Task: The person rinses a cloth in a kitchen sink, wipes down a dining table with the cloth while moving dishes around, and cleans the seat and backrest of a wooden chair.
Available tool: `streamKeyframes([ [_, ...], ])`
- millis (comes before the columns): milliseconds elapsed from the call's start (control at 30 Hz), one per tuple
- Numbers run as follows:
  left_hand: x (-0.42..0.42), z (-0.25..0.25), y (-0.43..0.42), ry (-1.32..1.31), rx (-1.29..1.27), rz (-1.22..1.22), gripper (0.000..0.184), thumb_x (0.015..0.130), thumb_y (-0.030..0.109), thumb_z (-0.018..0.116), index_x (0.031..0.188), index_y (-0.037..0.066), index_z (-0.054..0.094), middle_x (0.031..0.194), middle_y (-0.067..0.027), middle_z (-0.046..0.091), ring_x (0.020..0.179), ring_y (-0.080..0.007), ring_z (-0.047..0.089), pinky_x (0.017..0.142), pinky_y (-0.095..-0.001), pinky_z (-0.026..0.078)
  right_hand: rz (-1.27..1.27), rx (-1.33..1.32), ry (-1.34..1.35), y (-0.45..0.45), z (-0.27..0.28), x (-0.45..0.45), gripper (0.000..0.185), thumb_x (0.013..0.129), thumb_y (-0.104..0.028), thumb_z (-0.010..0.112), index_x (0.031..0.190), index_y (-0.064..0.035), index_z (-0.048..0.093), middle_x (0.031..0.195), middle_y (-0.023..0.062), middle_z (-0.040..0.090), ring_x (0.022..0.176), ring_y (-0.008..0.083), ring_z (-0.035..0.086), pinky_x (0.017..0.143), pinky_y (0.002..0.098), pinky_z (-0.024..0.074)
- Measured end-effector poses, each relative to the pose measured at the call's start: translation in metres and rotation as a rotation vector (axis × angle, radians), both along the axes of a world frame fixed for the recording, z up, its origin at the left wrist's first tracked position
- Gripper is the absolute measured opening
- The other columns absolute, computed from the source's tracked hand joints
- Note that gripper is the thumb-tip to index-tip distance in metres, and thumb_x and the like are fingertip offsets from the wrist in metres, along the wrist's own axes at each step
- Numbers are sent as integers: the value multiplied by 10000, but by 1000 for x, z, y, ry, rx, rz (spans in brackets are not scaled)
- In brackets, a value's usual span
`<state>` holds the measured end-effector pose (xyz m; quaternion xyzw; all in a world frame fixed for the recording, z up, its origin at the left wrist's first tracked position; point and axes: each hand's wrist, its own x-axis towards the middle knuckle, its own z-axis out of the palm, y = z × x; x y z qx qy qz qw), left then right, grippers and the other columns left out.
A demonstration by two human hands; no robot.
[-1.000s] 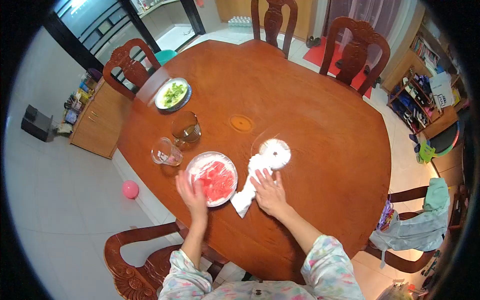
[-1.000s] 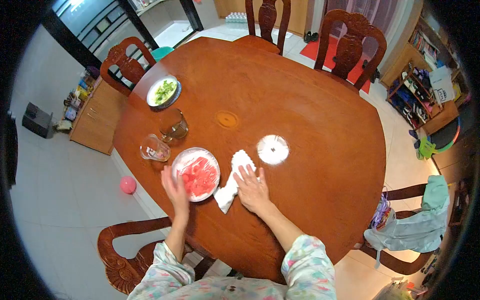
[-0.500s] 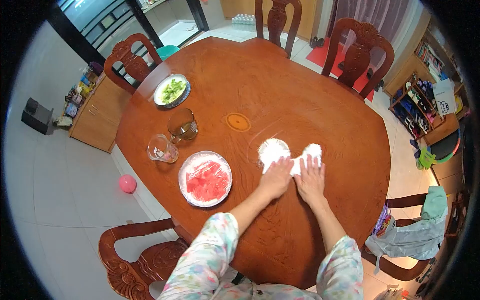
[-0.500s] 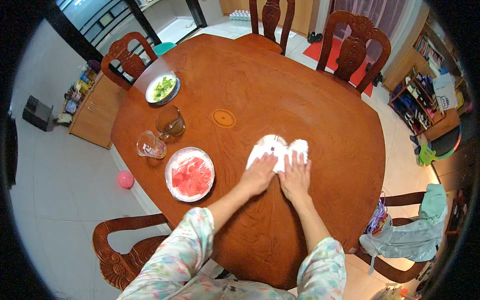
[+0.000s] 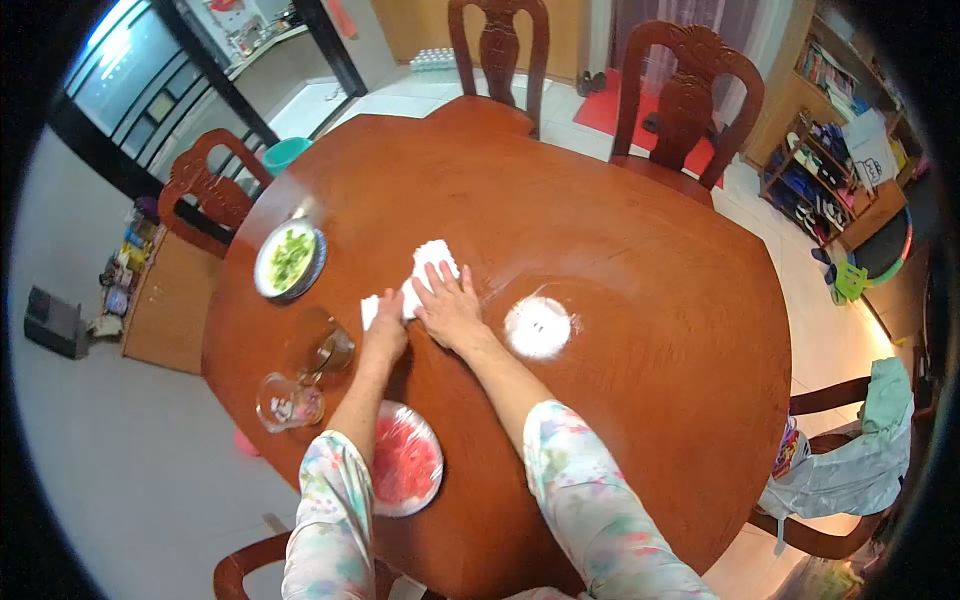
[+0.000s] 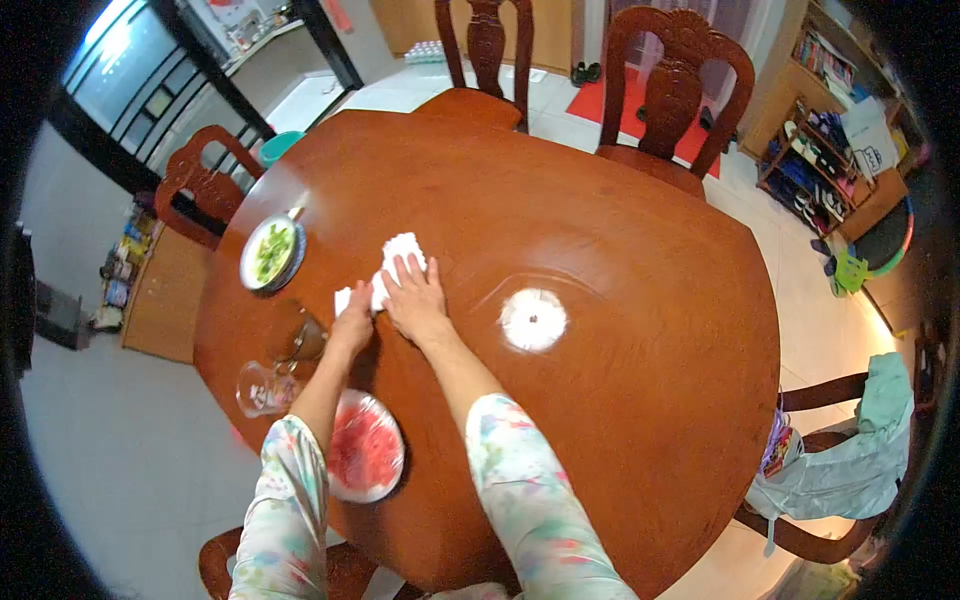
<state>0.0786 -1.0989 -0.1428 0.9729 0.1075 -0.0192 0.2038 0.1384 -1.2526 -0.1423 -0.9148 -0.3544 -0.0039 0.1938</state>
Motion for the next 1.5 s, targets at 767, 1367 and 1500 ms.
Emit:
streamKeyframes([
  [767, -96, 31, -348, -3, -83, -720, 548, 947, 293, 438, 1430, 87, 281, 1508, -111, 230, 1395, -311, 185, 1128, -462, 144, -535, -211, 113, -370, 32, -157, 552, 946, -370, 439, 1434, -143, 316, 1518, 134, 188, 1413, 323, 106, 1120, 551, 68],
  [1367, -18, 3, -225, -58, 5, -224, 550, 954, 314, 410, 1434, 76, 285, 1519, -116, 210, 1409, -313, 152, 1116, -510, 117, -350, -202, 86, -215, 20, -25, 537, 936, -470, 357, 1427, -253, 335, 1526, -15, 215, 1408, 204, 164, 1079, 642, 42],
  [1500, 18, 11, -313, -17, 16, -370, 565, 964, 392, 372, 1452, 128, 266, 1532, -85, 181, 1418, -282, 131, 1131, -470, 90, -526, -305, 156, -302, 25, -7, 556, 938, -502, 327, 1445, -278, 285, 1541, -16, 158, 1421, 205, 124, 1086, 630, 29],
])
